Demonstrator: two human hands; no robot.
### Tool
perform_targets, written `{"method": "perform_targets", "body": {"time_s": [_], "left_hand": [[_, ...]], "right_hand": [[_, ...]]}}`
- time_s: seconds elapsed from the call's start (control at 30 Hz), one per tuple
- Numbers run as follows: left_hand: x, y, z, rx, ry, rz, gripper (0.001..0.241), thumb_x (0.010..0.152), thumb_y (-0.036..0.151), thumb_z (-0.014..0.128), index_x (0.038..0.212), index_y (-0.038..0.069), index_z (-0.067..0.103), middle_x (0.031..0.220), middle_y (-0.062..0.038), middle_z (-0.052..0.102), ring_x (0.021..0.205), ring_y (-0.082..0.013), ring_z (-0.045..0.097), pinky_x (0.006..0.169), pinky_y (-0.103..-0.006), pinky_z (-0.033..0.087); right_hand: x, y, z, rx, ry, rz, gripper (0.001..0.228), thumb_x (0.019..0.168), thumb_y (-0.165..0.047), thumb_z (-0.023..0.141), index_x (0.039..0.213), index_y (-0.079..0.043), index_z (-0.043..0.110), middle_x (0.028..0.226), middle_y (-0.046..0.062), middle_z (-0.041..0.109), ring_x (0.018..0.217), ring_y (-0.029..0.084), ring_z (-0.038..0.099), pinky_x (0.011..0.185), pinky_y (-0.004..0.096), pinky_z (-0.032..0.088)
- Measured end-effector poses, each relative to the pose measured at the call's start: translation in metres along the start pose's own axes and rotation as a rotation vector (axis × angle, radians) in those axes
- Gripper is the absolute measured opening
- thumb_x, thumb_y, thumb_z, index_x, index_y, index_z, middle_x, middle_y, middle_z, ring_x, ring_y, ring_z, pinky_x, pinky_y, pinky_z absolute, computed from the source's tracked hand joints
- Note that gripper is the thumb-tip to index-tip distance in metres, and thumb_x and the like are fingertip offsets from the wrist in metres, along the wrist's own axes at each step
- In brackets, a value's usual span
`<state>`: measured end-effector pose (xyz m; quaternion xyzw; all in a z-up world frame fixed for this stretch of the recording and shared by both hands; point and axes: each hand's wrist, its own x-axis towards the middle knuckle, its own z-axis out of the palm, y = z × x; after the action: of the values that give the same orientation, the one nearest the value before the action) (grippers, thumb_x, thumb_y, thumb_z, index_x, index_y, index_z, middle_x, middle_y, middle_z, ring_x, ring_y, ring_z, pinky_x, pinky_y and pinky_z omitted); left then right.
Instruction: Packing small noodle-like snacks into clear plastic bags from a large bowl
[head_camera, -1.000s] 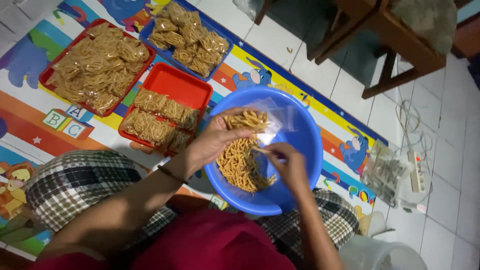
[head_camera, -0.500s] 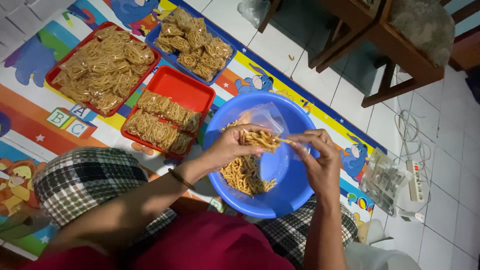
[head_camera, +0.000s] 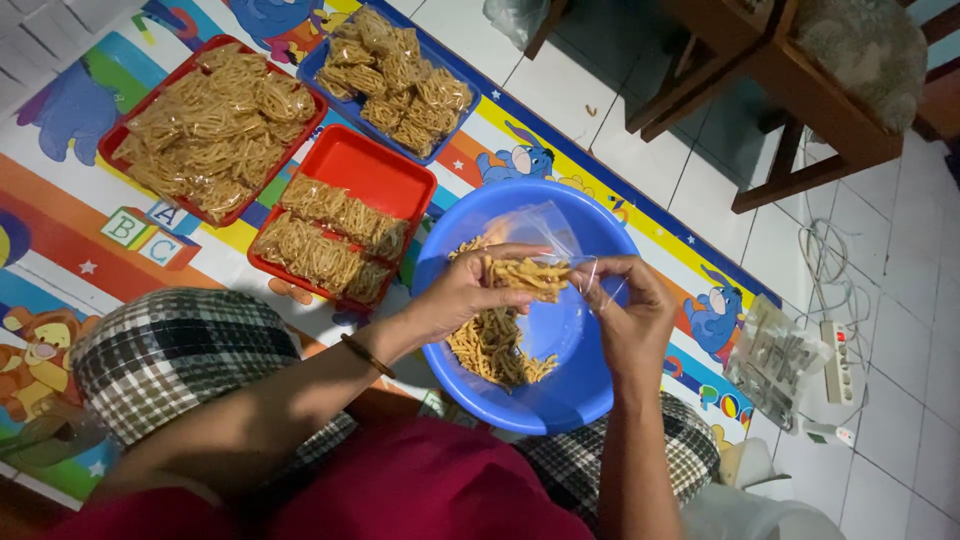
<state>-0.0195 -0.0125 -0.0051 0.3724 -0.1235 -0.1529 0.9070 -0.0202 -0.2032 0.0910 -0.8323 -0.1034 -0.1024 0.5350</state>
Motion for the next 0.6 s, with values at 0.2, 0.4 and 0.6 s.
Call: {"method": "perform_targets", "body": {"time_s": [0.2, 0.4, 0.6], "left_hand": [[0.003, -0.004, -0.005, -0.038, 0.018, 0.003, 0.055, 0.085, -0.006, 0.077, 0.138, -0.003, 0.06, 0.122, -0.021, 0.07, 0.1, -0.0237, 0.073, 0.078, -0.0315, 0.068], [0.008, 0.003, -0.014, -0.045, 0.033, 0.014, 0.05, 0.088, -0.001, 0.077, 0.136, -0.003, 0.062, 0.119, -0.024, 0.071, 0.09, -0.0226, 0.073, 0.074, -0.0308, 0.067], [0.01, 0.011, -0.021, -0.032, 0.11, 0.092, 0.047, 0.086, -0.002, 0.079, 0.131, -0.004, 0.065, 0.115, -0.018, 0.073, 0.087, -0.0176, 0.073, 0.071, -0.0284, 0.066]], "right_hand": [[-0.004, 0.015, 0.002, -0.009, -0.052, -0.035, 0.011, 0.085, -0.011, 0.083, 0.093, -0.006, 0.077, 0.085, 0.01, 0.074, 0.085, 0.02, 0.062, 0.085, 0.033, 0.047], [0.001, 0.023, -0.011, 0.14, -0.052, -0.014, 0.013, 0.101, -0.004, 0.063, 0.111, 0.0, 0.071, 0.105, 0.013, 0.073, 0.1, 0.019, 0.061, 0.095, 0.033, 0.048], [-0.007, 0.105, 0.021, -0.172, -0.293, 0.063, 0.015, 0.085, 0.001, 0.075, 0.1, 0.002, 0.075, 0.095, 0.025, 0.073, 0.091, 0.043, 0.071, 0.083, 0.05, 0.056]]}}
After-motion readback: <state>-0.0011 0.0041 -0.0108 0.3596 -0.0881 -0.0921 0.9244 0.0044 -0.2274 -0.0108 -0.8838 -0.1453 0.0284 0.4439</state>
